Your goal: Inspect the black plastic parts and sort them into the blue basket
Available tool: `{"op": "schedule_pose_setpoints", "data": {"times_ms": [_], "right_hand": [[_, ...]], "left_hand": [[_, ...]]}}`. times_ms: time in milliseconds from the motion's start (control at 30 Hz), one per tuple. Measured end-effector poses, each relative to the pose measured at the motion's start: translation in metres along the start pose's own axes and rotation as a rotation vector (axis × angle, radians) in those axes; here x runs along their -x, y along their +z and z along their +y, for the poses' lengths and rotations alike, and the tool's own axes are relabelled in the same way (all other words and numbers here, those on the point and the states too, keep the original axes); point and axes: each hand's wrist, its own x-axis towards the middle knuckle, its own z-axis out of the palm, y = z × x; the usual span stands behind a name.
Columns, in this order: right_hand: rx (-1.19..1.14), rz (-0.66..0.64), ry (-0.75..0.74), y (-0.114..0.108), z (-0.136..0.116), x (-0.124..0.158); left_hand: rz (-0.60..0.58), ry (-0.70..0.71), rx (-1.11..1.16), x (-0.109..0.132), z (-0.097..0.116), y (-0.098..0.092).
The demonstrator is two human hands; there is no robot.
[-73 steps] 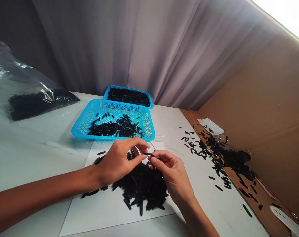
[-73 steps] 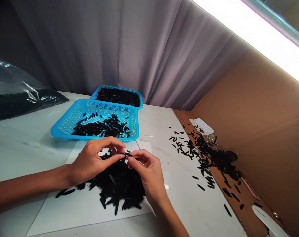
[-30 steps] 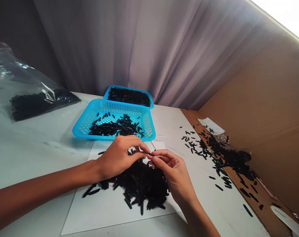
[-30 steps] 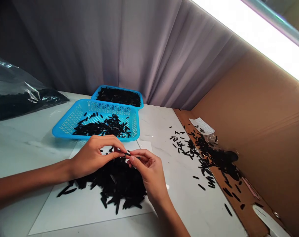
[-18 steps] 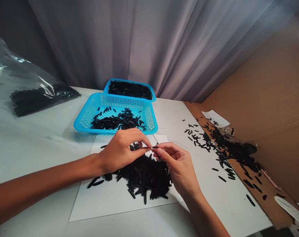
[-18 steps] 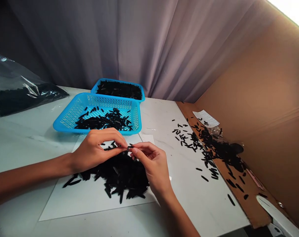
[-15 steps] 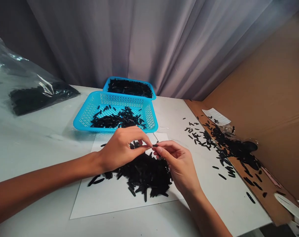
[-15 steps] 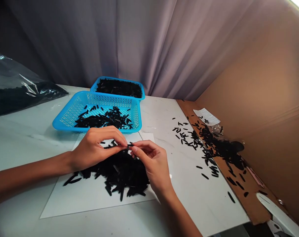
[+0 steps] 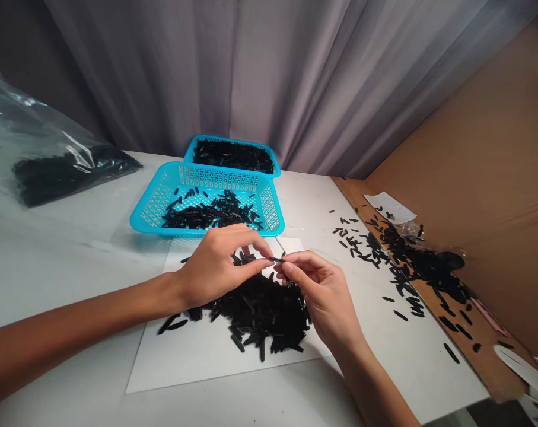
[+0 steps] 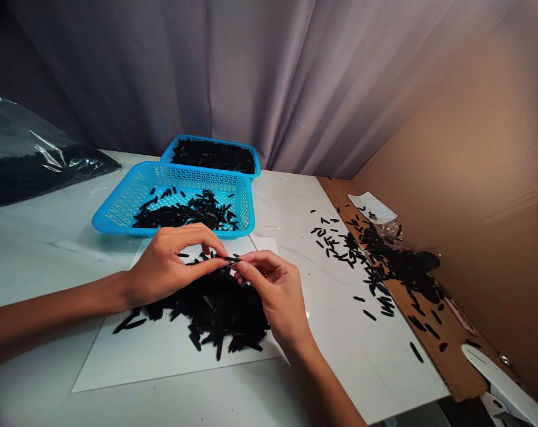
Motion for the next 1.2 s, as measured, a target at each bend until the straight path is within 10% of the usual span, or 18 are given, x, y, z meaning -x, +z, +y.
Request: {"op": "schedule_pose_setpoints", "data": {"times_ms": [700, 933, 1200], "right_hand": [[-0.018, 0.003, -0.007, 0.001, -0.001, 0.000], [-0.043, 0.065, 0.045, 0.001, 0.000, -0.001], [0.059, 0.195, -0.044, 0.013, 0.005, 0.003]], "left_hand": [[-0.053, 0.033, -0.032, 0.001, 0.000, 0.000], [0.344, -0.128, -0.270, -0.011, -0.011, -0.008], [-0.119, 0.223, -0.209, 0.019, 0.009, 0.015]]}}
